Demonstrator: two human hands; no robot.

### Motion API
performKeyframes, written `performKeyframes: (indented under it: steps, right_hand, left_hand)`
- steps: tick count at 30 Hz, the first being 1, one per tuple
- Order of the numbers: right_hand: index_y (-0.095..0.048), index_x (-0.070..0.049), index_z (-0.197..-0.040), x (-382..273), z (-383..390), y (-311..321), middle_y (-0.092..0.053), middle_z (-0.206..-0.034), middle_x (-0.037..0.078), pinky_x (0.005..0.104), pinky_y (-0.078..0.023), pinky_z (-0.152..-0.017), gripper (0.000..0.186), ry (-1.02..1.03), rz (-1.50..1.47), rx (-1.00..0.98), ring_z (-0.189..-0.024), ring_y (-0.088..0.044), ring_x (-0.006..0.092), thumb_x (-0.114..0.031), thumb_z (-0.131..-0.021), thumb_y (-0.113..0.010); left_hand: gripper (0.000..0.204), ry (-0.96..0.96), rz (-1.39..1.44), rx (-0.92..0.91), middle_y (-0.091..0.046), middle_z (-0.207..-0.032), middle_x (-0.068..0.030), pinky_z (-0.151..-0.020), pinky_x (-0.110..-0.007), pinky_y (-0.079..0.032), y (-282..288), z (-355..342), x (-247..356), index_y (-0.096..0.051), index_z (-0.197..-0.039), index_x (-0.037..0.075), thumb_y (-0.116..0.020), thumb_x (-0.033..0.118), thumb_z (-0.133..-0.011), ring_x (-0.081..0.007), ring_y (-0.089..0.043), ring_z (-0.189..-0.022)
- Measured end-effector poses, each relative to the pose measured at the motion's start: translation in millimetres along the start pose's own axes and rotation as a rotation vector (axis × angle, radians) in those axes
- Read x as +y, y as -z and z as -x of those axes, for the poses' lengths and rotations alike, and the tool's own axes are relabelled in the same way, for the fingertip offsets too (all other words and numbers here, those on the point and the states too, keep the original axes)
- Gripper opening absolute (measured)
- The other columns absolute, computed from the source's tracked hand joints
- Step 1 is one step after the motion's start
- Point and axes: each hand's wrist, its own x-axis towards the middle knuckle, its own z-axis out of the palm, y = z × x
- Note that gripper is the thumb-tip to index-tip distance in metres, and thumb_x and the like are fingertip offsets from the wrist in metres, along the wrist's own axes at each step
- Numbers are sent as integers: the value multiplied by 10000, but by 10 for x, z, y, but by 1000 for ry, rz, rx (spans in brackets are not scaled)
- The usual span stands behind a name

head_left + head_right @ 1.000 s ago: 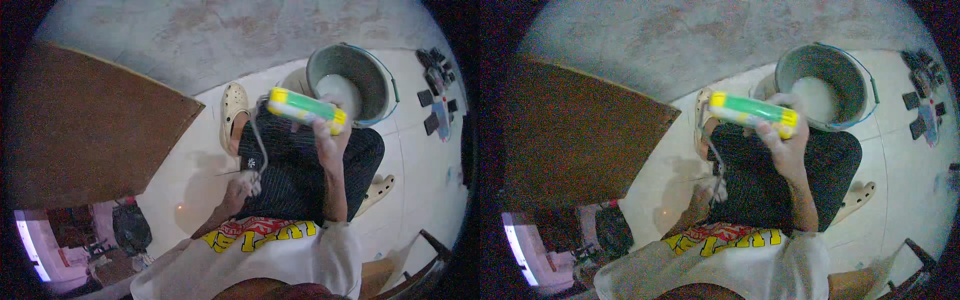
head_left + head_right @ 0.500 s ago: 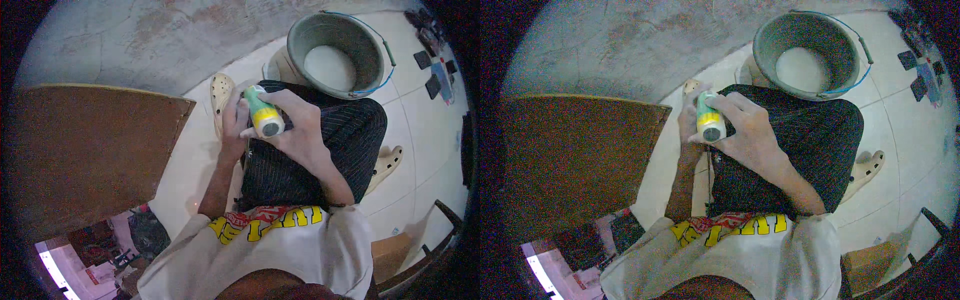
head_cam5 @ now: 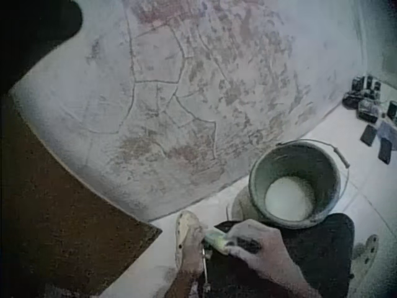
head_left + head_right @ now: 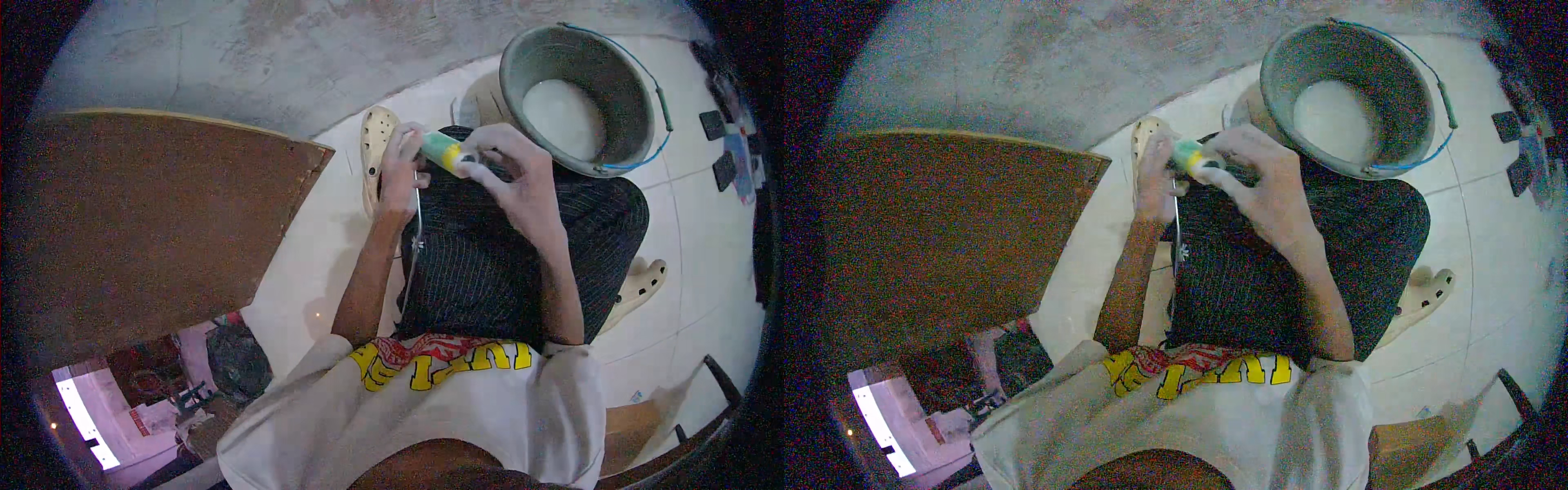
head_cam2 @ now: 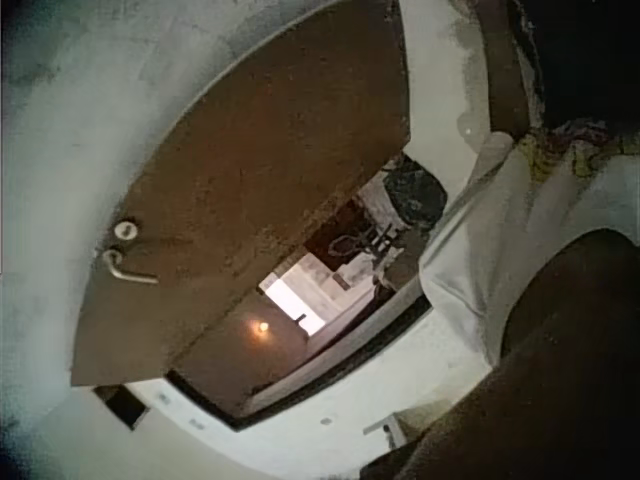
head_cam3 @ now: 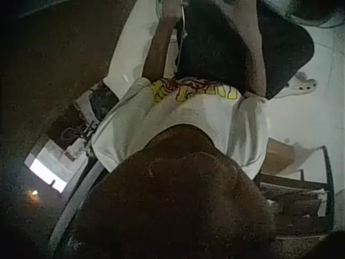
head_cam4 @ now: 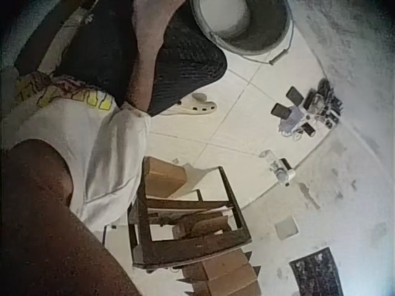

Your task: The person peels dried or excess material from a small paint roller by hand while sitting on the floor.

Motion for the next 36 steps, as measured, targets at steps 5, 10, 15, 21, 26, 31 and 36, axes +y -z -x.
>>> performKeyframes:
  steps: [5, 10, 15, 21, 26, 31, 36]
  right_hand:
    - [-678, 14, -911, 214, -23, -5, -688, -967, 105, 308, -518, -833, 152, -82, -25, -16, -882, -666, 200, -50, -786, -735]
    - [-679, 8, -891, 218, -52, -25, -698, -930, 84, 293, -504, -826, 128, -167, -33, -38, -880, -653, 156, -86, -817, -724]
    - [-672, 9, -930, 245, -41, -14, -693, -926, 80, 282, -491, -821, 141, -210, 4, -89, -874, -642, 150, -108, -855, -696]
    - [-628, 7, -993, 276, 29, -164, -662, -911, 109, 308, -487, -804, 125, -211, -64, -153, -842, -625, 170, -88, -911, -618]
    - [-574, 8, -993, 273, 21, -233, -621, -880, 120, 307, -482, -792, 91, -125, 6, -139, -831, -597, 147, -73, -958, -552]
    - [-560, -3, -994, 354, 88, -276, -610, -876, 76, 290, -480, -801, 88, -291, -161, -20, -853, -574, 118, -87, -976, -538]
    - [-583, 0, -994, 319, 59, -266, -635, -901, 69, 287, -481, -820, 104, -273, -135, -13, -874, -580, 112, -99, -962, -577]
  left_hand:
    - [253, 66, -134, 19, -563, -1006, 6, -540, -195, -407, 42, -35, -203, -598, -1132, 175, -558, 361, -965, -82, -497, -791]
    - [316, 25, -146, -23, -573, -1009, -9, -545, -196, -434, 123, -63, -211, -604, -1149, 131, -518, 382, -977, -76, -519, -763]
    - [430, 85, -22, -171, -555, -951, -9, -516, -191, -450, 201, -75, -183, -562, -1283, 72, -496, 381, -990, -59, -510, -700]
    - [500, -215, -384, -108, -632, -841, -45, -426, -249, -435, 267, -160, -547, -612, -1179, 39, -423, 471, -1013, -108, -595, -646]
    - [472, -145, -290, -113, -658, -892, -56, -439, -246, -448, 495, -349, -756, -628, -1127, 43, -420, 451, -1016, -113, -611, -664]
    - [438, 128, 53, -195, -664, -921, -34, -466, -237, -465, 277, -176, -379, -628, -1113, 59, -439, 439, -1008, -102, -617, -692]
    - [384, -6, 33, -181, -570, -802, -3, -479, -237, -426, 279, -125, -363, -619, -1091, 29, -477, 376, -1007, -78, -537, -624]
